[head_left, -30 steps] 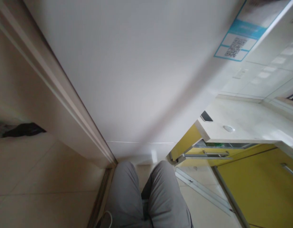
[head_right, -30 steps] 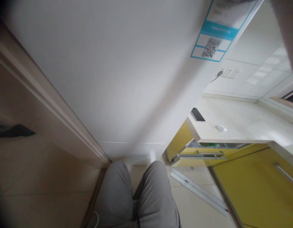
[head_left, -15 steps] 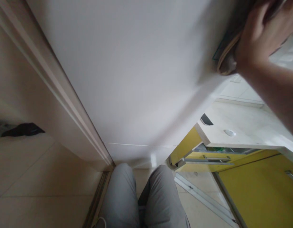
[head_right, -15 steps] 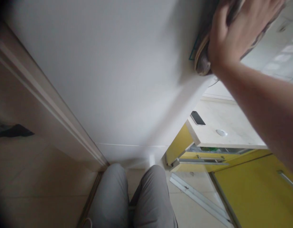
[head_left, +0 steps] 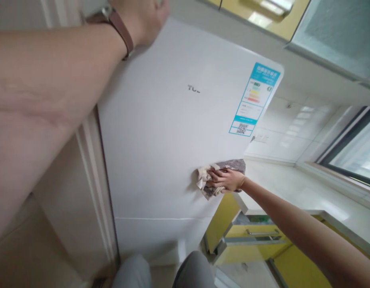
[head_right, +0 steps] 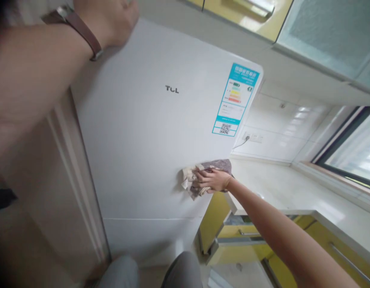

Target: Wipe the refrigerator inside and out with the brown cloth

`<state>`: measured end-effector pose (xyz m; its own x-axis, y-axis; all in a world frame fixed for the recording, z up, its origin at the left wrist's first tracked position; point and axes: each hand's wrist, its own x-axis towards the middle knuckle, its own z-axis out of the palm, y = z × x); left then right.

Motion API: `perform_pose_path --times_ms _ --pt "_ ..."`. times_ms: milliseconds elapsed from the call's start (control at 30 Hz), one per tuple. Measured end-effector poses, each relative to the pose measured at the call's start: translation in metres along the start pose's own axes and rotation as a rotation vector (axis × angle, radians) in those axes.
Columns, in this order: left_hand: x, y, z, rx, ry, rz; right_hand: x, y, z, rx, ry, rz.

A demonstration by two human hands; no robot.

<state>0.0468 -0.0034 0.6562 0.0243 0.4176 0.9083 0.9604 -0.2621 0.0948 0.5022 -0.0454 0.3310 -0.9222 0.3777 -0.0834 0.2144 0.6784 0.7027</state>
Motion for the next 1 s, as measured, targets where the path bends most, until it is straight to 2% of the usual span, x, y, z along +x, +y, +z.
perform_pose_path --times_ms 33,67,133,200,233,300,467,567,667,800,1000 --pt "0.001 0.005 -0.008 0.010 0.048 -0.001 -0.002 0.014 -0.012 0.030 -0.007 -0.015" --pt "0.001 0.009 -0.012 0.017 0.082 0.000 -0.005 0.030 -0.024 0.036 0.008 0.030" --pt "-0.001 0.013 -0.014 0.021 0.112 0.009 -0.011 0.065 -0.050 -0.037 0.098 0.270" --pt "-0.002 0.013 -0.010 0.016 0.139 0.023 -0.015 0.098 -0.076 -0.172 0.254 0.549" --pt "-0.003 0.013 -0.008 0.014 0.154 0.028 -0.015 0.113 -0.089 -0.228 0.335 0.644" --pt "-0.002 0.011 -0.006 0.019 0.169 0.031 -0.009 0.139 -0.114 -0.292 0.465 0.753" --pt "0.001 0.009 -0.005 0.038 0.168 0.032 0.027 0.183 -0.180 -0.285 0.656 0.975" --pt "0.001 0.010 -0.006 0.038 0.155 0.030 0.047 0.202 -0.218 -0.203 0.683 1.190" --pt "0.001 0.009 -0.006 0.067 0.127 0.013 0.057 0.219 -0.249 -0.073 0.606 1.349" --pt "0.003 0.008 -0.006 0.081 0.129 0.026 0.058 0.230 -0.267 0.009 0.537 1.445" --pt "0.007 0.009 -0.003 0.091 0.140 0.031 0.060 0.219 -0.259 -0.021 0.652 1.437"
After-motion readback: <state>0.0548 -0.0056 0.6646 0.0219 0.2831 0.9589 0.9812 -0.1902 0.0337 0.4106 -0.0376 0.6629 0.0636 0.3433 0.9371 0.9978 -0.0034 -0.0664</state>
